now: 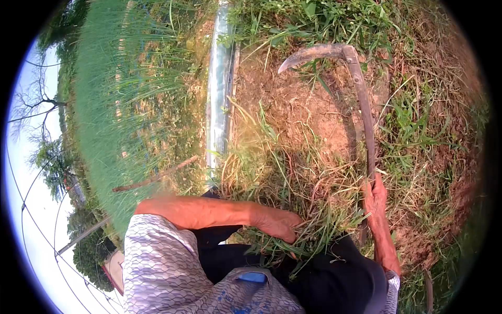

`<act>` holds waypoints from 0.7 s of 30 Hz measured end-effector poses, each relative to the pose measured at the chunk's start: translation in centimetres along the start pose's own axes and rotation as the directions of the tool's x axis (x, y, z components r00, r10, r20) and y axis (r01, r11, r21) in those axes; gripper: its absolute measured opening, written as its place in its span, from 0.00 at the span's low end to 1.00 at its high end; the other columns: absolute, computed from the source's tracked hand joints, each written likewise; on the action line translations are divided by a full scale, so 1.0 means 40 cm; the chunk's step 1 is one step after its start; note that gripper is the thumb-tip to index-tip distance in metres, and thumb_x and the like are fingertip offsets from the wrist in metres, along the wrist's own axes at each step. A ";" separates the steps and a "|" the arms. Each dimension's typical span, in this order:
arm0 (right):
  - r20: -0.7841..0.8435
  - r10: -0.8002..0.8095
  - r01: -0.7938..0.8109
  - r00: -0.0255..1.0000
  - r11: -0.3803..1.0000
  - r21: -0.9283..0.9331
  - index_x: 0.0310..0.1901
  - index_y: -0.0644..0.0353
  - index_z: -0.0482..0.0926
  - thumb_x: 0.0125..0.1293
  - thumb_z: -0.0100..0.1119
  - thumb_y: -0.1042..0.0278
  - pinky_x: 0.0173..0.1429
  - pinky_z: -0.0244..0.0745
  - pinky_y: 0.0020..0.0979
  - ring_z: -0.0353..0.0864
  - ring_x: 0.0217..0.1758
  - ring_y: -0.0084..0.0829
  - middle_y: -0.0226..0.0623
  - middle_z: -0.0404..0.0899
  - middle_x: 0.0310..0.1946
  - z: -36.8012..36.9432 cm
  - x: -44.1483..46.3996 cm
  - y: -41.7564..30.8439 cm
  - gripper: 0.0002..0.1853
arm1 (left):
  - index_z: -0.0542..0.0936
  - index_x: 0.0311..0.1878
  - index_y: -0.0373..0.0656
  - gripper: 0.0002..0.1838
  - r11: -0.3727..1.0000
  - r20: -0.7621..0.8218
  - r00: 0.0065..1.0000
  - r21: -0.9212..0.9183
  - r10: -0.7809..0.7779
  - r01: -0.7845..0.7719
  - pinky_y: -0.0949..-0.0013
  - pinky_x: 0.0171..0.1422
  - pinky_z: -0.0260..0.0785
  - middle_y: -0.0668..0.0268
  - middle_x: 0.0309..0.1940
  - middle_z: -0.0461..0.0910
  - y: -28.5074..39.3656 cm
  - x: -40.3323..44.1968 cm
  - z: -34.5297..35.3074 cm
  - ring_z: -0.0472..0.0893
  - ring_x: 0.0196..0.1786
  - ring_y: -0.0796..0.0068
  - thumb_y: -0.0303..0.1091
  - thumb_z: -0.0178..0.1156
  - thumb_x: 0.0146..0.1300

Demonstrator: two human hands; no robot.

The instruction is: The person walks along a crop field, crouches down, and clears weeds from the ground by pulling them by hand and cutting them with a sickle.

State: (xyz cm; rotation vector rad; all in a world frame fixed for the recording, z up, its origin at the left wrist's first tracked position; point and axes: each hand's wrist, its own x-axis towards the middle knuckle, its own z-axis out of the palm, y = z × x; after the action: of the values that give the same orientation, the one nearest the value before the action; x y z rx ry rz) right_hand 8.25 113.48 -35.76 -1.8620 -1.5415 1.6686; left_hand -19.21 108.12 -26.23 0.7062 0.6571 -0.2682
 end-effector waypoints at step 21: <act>0.283 -0.059 0.161 0.957 0.921 -0.353 0.42 0.68 0.65 0.68 0.53 0.64 0.25 0.73 0.45 0.80 0.24 0.48 0.55 0.76 0.22 0.094 0.043 -0.096 0.14 | 0.72 0.38 0.38 0.13 0.557 -0.935 0.348 0.321 0.060 0.766 0.51 0.40 0.73 0.49 0.27 0.79 -0.090 -0.126 -0.341 0.80 0.36 0.47 0.39 0.55 0.56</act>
State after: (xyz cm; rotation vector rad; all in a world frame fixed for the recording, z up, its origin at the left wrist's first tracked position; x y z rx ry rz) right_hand 2.78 114.76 -35.34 -1.7172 -2.1669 1.7260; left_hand -31.04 114.74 -32.66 1.5484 1.8838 -0.6918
